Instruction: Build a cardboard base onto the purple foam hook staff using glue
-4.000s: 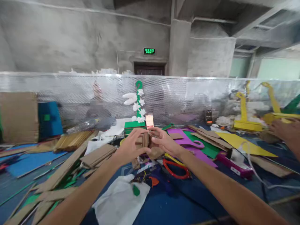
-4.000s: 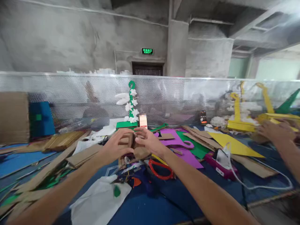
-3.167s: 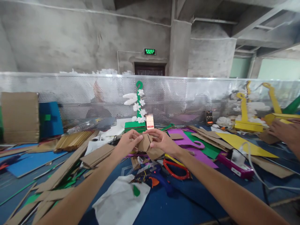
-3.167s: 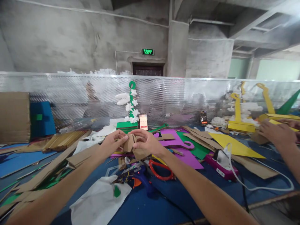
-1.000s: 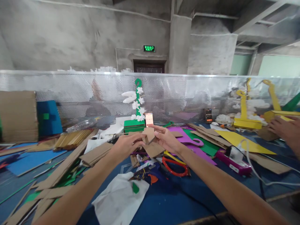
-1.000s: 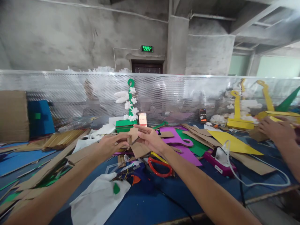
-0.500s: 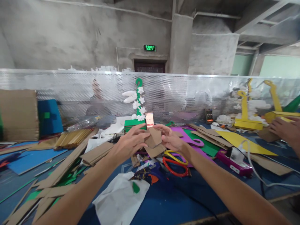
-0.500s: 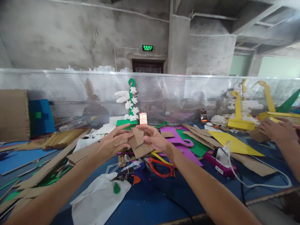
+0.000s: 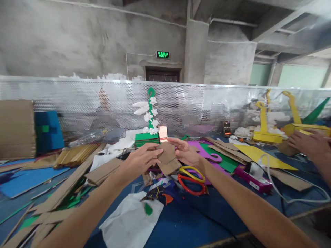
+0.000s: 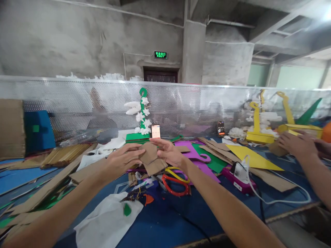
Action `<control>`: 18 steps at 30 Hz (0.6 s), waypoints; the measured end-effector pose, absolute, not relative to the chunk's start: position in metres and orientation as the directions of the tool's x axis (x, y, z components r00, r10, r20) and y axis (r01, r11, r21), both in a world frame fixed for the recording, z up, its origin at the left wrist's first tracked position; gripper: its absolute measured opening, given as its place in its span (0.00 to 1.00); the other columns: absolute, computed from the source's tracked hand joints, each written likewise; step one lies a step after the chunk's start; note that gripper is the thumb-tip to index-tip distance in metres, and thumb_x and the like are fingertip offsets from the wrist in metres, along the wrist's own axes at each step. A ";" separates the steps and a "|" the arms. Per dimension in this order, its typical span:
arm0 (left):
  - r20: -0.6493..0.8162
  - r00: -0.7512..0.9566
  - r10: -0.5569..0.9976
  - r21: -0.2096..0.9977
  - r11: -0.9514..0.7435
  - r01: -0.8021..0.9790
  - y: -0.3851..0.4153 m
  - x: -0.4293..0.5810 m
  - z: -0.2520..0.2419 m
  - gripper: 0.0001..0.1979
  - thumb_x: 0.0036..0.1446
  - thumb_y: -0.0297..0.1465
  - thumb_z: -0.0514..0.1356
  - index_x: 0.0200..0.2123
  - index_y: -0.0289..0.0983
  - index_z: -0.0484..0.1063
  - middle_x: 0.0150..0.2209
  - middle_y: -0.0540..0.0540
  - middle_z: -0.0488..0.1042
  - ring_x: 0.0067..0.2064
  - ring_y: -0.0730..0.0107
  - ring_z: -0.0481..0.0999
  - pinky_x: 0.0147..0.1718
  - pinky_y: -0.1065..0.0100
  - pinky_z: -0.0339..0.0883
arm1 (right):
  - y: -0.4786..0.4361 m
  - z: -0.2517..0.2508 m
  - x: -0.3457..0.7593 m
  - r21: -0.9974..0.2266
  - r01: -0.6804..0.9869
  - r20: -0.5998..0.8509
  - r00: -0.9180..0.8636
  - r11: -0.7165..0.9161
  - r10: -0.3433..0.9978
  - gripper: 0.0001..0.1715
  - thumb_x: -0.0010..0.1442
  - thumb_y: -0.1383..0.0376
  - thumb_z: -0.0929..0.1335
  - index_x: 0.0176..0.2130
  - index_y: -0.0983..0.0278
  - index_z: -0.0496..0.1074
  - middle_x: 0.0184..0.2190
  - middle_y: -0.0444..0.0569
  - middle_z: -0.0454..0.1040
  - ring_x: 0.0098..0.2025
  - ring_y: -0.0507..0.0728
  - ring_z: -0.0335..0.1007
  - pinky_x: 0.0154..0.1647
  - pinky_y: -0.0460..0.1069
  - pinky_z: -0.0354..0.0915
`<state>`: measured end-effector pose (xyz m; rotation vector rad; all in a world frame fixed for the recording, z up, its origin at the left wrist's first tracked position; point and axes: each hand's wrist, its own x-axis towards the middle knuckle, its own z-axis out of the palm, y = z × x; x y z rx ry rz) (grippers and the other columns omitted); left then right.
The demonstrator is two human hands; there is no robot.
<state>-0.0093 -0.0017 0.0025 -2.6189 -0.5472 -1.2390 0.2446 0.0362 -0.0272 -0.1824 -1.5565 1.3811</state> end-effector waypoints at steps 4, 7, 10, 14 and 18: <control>0.816 0.556 0.158 -0.165 -0.859 0.485 0.005 -0.012 0.004 0.18 0.67 0.35 0.62 0.58 0.44 0.73 0.56 0.42 0.75 0.52 0.62 0.80 0.51 0.61 0.78 | 0.035 -0.026 0.231 -0.768 -0.515 0.585 -0.323 0.381 0.744 0.27 0.50 0.57 0.81 0.49 0.56 0.80 0.44 0.46 0.83 0.41 0.54 0.80 0.44 0.49 0.76; 0.855 0.488 0.174 -0.150 -0.818 0.555 0.007 -0.009 0.002 0.18 0.66 0.35 0.63 0.58 0.43 0.73 0.54 0.42 0.75 0.53 0.62 0.79 0.53 0.61 0.77 | 0.031 -0.023 0.217 -0.710 -0.563 0.588 -0.144 0.423 0.796 0.25 0.50 0.57 0.81 0.47 0.57 0.81 0.37 0.44 0.84 0.36 0.54 0.80 0.43 0.50 0.76; 0.880 0.424 0.212 -0.081 -0.815 0.574 0.006 -0.004 0.001 0.17 0.64 0.36 0.64 0.55 0.42 0.75 0.51 0.43 0.77 0.52 0.63 0.79 0.53 0.60 0.76 | 0.024 -0.021 0.208 -0.680 -0.564 0.582 -0.026 0.468 0.813 0.21 0.50 0.54 0.81 0.43 0.59 0.82 0.37 0.46 0.84 0.36 0.56 0.80 0.43 0.52 0.77; 0.895 0.355 0.269 0.013 -0.813 0.582 0.005 0.000 0.001 0.16 0.62 0.38 0.66 0.52 0.42 0.77 0.49 0.43 0.78 0.50 0.61 0.80 0.53 0.58 0.76 | 0.017 -0.019 0.206 -0.728 -0.492 0.584 -0.080 0.478 0.808 0.31 0.47 0.56 0.82 0.50 0.59 0.81 0.45 0.49 0.84 0.44 0.60 0.80 0.48 0.56 0.77; 0.891 0.339 0.302 0.064 -0.823 0.564 0.005 0.000 0.001 0.14 0.63 0.40 0.65 0.49 0.41 0.78 0.52 0.42 0.79 0.52 0.58 0.80 0.54 0.56 0.75 | 0.015 -0.021 0.208 -0.752 -0.435 0.590 -0.110 0.495 0.800 0.36 0.47 0.57 0.82 0.55 0.57 0.78 0.43 0.47 0.83 0.42 0.57 0.79 0.45 0.55 0.79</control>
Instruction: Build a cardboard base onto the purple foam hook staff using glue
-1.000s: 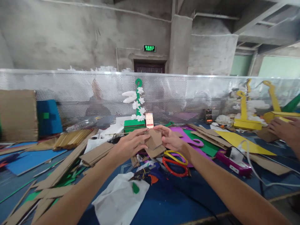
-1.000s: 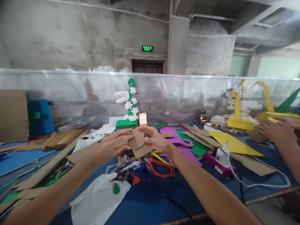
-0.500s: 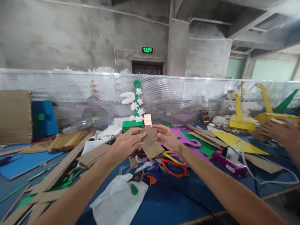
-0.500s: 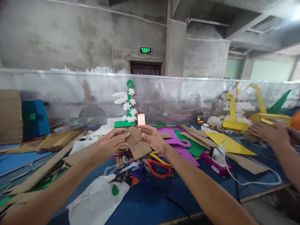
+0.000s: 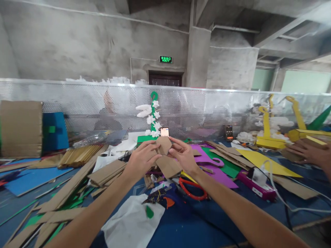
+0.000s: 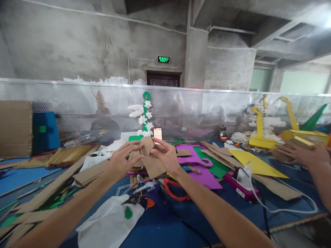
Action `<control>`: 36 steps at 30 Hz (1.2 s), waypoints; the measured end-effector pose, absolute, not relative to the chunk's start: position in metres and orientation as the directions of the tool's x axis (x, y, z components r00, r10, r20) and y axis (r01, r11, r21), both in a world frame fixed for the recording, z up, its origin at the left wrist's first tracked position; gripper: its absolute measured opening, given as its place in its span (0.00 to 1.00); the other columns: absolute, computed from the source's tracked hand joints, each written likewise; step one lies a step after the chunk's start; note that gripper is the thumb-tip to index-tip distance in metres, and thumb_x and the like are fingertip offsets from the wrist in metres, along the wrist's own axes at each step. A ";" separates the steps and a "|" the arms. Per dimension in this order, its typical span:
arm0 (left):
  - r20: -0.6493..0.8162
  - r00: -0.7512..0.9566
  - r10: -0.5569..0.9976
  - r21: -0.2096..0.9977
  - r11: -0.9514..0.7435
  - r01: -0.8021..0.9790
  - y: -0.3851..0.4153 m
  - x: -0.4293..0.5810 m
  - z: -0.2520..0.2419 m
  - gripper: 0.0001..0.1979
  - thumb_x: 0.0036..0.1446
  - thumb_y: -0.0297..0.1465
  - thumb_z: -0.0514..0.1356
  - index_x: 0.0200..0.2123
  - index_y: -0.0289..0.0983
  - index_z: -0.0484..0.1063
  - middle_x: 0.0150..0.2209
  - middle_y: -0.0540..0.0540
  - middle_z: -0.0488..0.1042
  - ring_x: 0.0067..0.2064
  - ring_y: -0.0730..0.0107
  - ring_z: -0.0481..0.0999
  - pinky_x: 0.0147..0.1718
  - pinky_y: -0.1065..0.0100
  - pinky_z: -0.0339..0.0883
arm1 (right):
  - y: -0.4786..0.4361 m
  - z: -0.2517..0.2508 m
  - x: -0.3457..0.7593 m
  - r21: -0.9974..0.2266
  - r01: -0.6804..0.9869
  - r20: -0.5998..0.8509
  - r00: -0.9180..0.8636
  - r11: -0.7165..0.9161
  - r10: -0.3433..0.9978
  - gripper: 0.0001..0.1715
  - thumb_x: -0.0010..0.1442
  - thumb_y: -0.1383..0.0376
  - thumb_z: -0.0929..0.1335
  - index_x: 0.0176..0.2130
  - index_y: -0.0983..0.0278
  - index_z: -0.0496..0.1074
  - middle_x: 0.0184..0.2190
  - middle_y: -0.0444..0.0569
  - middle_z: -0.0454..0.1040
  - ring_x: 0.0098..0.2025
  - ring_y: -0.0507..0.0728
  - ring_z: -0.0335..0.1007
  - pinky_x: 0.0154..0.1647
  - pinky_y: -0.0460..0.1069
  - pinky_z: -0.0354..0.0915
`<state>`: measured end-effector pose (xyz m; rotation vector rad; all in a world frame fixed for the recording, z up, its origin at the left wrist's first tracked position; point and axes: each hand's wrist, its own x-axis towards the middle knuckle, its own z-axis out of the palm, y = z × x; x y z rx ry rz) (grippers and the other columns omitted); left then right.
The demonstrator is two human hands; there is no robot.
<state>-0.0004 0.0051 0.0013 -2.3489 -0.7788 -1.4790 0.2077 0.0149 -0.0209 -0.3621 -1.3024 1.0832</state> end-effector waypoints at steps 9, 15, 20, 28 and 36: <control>0.860 0.358 0.362 0.115 -0.823 0.556 0.008 -0.005 -0.003 0.14 0.62 0.41 0.65 0.48 0.41 0.78 0.57 0.40 0.78 0.56 0.56 0.79 0.56 0.54 0.73 | 0.018 -0.024 0.207 -0.779 -0.358 0.569 -0.057 0.515 0.821 0.35 0.46 0.54 0.81 0.53 0.60 0.80 0.29 0.41 0.79 0.31 0.52 0.75 0.41 0.55 0.81; 0.867 0.378 0.326 0.053 -0.813 0.581 0.010 -0.006 -0.004 0.14 0.63 0.41 0.65 0.48 0.41 0.78 0.55 0.41 0.79 0.55 0.57 0.79 0.56 0.55 0.75 | 0.013 -0.020 0.212 -0.788 -0.274 0.589 -0.072 0.551 0.805 0.35 0.48 0.51 0.80 0.52 0.61 0.79 0.32 0.44 0.81 0.33 0.56 0.77 0.42 0.58 0.80; 0.860 0.438 0.262 -0.078 -0.780 0.621 0.015 -0.007 -0.007 0.13 0.67 0.40 0.60 0.51 0.42 0.76 0.56 0.41 0.78 0.56 0.57 0.78 0.57 0.54 0.75 | 0.008 -0.016 0.207 -0.801 -0.204 0.584 -0.056 0.563 0.810 0.30 0.50 0.53 0.79 0.50 0.62 0.76 0.33 0.47 0.83 0.31 0.57 0.79 0.39 0.56 0.79; 0.784 0.544 0.299 -0.151 -0.759 0.634 0.027 -0.007 -0.017 0.13 0.69 0.38 0.57 0.53 0.42 0.72 0.62 0.38 0.73 0.60 0.51 0.74 0.57 0.48 0.72 | 0.018 -0.021 0.203 -0.842 -0.159 0.523 -0.012 0.515 0.852 0.24 0.50 0.55 0.77 0.44 0.62 0.72 0.31 0.46 0.82 0.28 0.55 0.77 0.33 0.52 0.76; 0.814 0.474 0.336 -0.084 -0.739 0.669 0.015 -0.004 -0.011 0.16 0.63 0.41 0.64 0.50 0.40 0.74 0.61 0.38 0.74 0.56 0.53 0.77 0.56 0.51 0.71 | 0.013 -0.016 0.206 -0.860 -0.230 0.476 -0.040 0.456 0.878 0.25 0.47 0.57 0.79 0.43 0.62 0.74 0.32 0.47 0.82 0.29 0.55 0.76 0.34 0.52 0.74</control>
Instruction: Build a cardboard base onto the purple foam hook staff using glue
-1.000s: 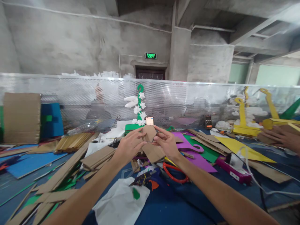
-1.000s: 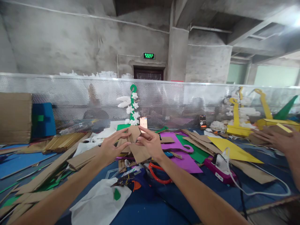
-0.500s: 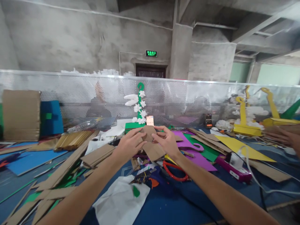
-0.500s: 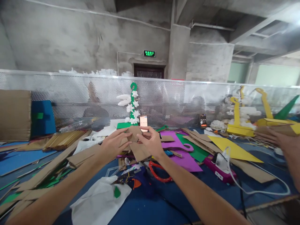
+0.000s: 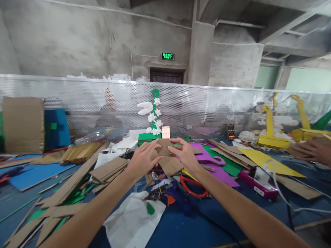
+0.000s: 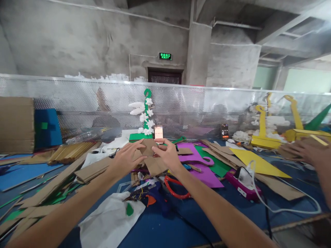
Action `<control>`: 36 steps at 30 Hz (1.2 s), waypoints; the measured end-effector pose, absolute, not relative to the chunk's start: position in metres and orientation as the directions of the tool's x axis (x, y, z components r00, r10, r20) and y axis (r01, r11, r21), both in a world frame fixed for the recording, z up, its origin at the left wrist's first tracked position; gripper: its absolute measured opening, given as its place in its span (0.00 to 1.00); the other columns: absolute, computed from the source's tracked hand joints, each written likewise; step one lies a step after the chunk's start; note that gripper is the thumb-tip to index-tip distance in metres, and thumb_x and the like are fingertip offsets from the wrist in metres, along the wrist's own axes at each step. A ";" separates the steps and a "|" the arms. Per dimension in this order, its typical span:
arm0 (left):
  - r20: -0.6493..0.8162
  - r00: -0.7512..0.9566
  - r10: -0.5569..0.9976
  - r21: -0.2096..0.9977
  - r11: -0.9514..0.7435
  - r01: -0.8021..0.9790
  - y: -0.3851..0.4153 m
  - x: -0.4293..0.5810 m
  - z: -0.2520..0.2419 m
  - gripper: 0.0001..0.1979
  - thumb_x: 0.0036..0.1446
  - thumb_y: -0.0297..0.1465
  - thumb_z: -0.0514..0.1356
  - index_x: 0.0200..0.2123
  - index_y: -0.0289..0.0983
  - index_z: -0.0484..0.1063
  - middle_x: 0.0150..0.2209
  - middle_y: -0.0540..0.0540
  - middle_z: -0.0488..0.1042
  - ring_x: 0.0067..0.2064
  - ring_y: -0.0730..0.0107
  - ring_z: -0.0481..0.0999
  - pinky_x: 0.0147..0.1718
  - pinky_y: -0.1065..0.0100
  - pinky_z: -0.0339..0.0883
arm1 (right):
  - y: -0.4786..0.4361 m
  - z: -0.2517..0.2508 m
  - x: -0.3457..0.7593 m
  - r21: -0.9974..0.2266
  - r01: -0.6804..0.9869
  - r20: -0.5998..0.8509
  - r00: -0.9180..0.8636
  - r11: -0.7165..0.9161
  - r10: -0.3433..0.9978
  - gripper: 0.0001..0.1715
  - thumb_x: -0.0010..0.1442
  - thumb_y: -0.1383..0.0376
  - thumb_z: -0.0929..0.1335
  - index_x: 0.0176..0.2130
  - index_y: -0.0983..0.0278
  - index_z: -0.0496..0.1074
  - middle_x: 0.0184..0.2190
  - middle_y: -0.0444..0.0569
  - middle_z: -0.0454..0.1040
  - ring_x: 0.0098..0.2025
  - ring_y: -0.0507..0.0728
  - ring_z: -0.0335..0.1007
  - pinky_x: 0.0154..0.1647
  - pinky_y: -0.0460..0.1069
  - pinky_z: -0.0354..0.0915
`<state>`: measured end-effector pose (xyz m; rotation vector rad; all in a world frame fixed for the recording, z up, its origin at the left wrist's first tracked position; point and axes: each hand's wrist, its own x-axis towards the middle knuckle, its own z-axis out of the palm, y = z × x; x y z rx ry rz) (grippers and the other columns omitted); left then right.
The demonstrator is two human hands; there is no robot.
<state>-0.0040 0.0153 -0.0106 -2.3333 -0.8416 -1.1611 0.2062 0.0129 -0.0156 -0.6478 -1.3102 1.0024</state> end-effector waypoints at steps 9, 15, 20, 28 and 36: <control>0.810 0.485 0.330 -0.143 -0.691 0.708 0.007 0.004 -0.006 0.18 0.64 0.41 0.63 0.54 0.42 0.71 0.61 0.40 0.74 0.55 0.53 0.76 0.57 0.53 0.68 | 0.010 -0.013 0.205 -0.856 -0.239 0.477 -0.021 0.459 0.879 0.22 0.48 0.59 0.78 0.42 0.62 0.73 0.30 0.45 0.81 0.29 0.53 0.75 0.33 0.49 0.72; 0.664 0.369 0.651 0.161 -0.606 0.779 0.018 0.000 -0.010 0.27 0.69 0.49 0.52 0.63 0.40 0.62 0.59 0.38 0.75 0.52 0.52 0.80 0.52 0.52 0.70 | 0.035 -0.014 0.231 -0.867 -0.118 0.486 0.015 0.484 0.874 0.21 0.49 0.60 0.75 0.43 0.62 0.73 0.29 0.44 0.79 0.30 0.55 0.75 0.33 0.50 0.71; 0.541 0.379 0.751 0.133 -0.521 0.843 0.037 -0.011 -0.031 0.33 0.65 0.55 0.53 0.60 0.35 0.66 0.52 0.33 0.79 0.54 0.45 0.79 0.53 0.50 0.69 | 0.047 -0.012 0.255 -0.880 0.050 0.474 0.018 0.472 0.880 0.19 0.51 0.62 0.73 0.44 0.62 0.72 0.33 0.47 0.81 0.32 0.55 0.76 0.32 0.48 0.69; 0.565 0.384 0.730 0.219 -0.582 0.783 0.052 0.003 -0.047 0.28 0.54 0.45 0.68 0.56 0.41 0.71 0.53 0.36 0.78 0.56 0.43 0.76 0.54 0.46 0.70 | 0.061 -0.025 0.259 -0.922 0.035 0.377 -0.146 0.386 0.915 0.18 0.46 0.66 0.77 0.40 0.65 0.78 0.36 0.50 0.81 0.35 0.55 0.76 0.39 0.50 0.71; 0.597 0.310 0.740 0.648 -0.673 0.357 0.050 0.000 -0.023 0.23 0.60 0.40 0.62 0.55 0.37 0.70 0.49 0.39 0.78 0.42 0.59 0.81 0.44 0.55 0.77 | 0.048 -0.015 0.256 -0.916 -0.070 0.401 -0.185 0.395 0.897 0.24 0.45 0.60 0.80 0.42 0.64 0.79 0.35 0.47 0.78 0.37 0.55 0.75 0.39 0.51 0.74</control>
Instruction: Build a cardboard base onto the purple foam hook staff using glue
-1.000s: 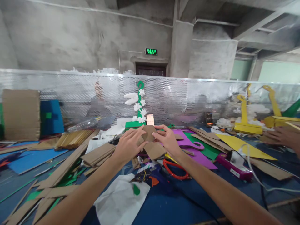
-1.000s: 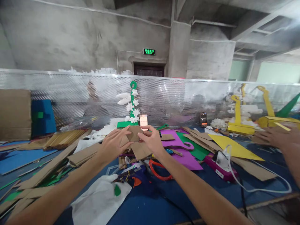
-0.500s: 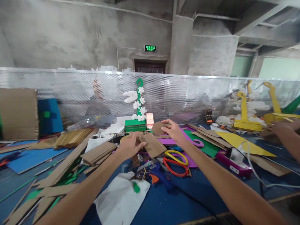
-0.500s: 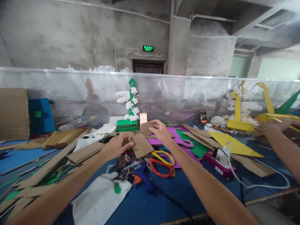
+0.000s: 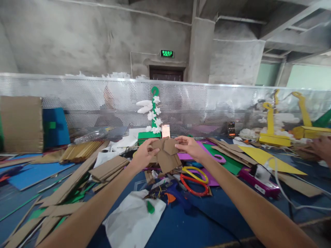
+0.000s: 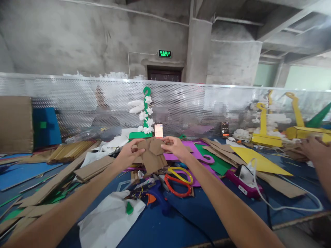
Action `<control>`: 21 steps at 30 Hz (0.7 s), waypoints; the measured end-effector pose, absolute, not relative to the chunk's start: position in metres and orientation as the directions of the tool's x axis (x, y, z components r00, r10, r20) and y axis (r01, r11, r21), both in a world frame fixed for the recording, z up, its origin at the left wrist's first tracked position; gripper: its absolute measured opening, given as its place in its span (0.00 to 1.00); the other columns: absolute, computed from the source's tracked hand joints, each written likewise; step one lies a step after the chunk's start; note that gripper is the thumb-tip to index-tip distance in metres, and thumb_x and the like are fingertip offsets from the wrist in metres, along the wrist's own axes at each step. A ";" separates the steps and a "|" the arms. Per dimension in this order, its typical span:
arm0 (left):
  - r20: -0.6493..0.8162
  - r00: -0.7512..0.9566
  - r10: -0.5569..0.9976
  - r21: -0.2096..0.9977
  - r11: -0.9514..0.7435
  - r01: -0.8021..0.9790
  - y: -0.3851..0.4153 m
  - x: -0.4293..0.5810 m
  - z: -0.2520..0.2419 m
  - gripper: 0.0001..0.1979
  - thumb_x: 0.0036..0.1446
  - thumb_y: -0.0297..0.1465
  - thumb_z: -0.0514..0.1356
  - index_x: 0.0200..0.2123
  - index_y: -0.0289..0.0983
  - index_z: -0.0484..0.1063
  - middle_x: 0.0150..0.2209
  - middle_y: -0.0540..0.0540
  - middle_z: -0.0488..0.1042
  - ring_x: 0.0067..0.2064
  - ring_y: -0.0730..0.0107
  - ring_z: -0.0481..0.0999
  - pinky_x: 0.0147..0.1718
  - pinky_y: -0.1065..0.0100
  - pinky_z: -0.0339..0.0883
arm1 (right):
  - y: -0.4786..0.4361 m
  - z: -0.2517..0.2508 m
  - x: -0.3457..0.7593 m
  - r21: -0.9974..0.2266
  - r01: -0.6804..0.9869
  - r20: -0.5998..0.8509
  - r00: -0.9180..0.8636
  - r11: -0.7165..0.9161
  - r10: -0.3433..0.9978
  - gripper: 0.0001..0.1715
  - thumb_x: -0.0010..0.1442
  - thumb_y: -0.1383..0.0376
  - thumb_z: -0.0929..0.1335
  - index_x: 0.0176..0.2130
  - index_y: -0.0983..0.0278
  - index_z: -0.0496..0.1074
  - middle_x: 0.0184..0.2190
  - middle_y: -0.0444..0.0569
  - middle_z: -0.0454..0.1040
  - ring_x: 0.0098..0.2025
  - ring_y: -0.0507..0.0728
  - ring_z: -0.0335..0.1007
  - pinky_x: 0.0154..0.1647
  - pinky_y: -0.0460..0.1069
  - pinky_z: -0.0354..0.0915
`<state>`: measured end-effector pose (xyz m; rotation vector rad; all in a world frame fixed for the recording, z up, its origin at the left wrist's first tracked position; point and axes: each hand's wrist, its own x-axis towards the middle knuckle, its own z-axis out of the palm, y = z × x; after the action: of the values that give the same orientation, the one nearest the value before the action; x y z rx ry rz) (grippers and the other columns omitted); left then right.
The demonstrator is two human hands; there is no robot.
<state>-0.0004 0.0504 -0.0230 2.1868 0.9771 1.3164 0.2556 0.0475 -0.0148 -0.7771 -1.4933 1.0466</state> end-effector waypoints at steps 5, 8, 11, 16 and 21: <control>0.625 0.348 0.699 0.672 -0.708 0.216 0.035 -0.002 -0.006 0.20 0.61 0.39 0.62 0.54 0.39 0.69 0.48 0.41 0.79 0.45 0.58 0.82 0.45 0.57 0.76 | 0.035 -0.005 0.248 -0.866 -0.079 0.499 -0.177 0.493 0.848 0.24 0.46 0.59 0.80 0.42 0.63 0.79 0.35 0.47 0.78 0.38 0.55 0.75 0.40 0.51 0.74; 0.622 0.367 0.692 0.682 -0.709 0.181 0.028 0.000 -0.002 0.19 0.62 0.39 0.61 0.54 0.39 0.69 0.45 0.41 0.81 0.46 0.56 0.82 0.45 0.56 0.77 | 0.030 -0.003 0.243 -0.851 -0.070 0.525 -0.168 0.521 0.835 0.22 0.46 0.59 0.80 0.41 0.63 0.79 0.33 0.46 0.77 0.36 0.55 0.74 0.40 0.51 0.74; 0.623 0.329 0.710 0.697 -0.695 0.179 0.026 0.001 -0.002 0.19 0.61 0.38 0.62 0.53 0.39 0.70 0.44 0.41 0.82 0.45 0.55 0.83 0.44 0.55 0.77 | 0.029 -0.004 0.240 -0.852 -0.065 0.523 -0.165 0.520 0.836 0.22 0.45 0.59 0.80 0.41 0.63 0.79 0.32 0.46 0.77 0.34 0.54 0.74 0.39 0.51 0.74; 0.618 0.290 0.730 0.720 -0.675 0.165 0.026 0.001 -0.004 0.17 0.60 0.38 0.61 0.51 0.39 0.70 0.44 0.42 0.81 0.45 0.55 0.82 0.41 0.57 0.77 | 0.036 -0.012 0.236 -0.861 -0.050 0.506 -0.164 0.506 0.847 0.21 0.45 0.60 0.80 0.41 0.63 0.80 0.32 0.47 0.79 0.35 0.55 0.75 0.40 0.53 0.75; 0.585 0.256 0.770 0.740 -0.635 0.222 0.022 0.002 -0.006 0.18 0.63 0.42 0.58 0.52 0.40 0.68 0.43 0.44 0.80 0.42 0.57 0.81 0.37 0.59 0.76 | 0.038 -0.017 0.230 -0.856 -0.004 0.511 -0.155 0.517 0.845 0.23 0.47 0.59 0.79 0.42 0.65 0.81 0.36 0.51 0.81 0.38 0.57 0.76 0.44 0.55 0.74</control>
<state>0.0022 0.0222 -0.0065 2.0120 0.8974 1.3796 0.2300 0.0384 -0.0170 -0.7474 -1.5537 0.8804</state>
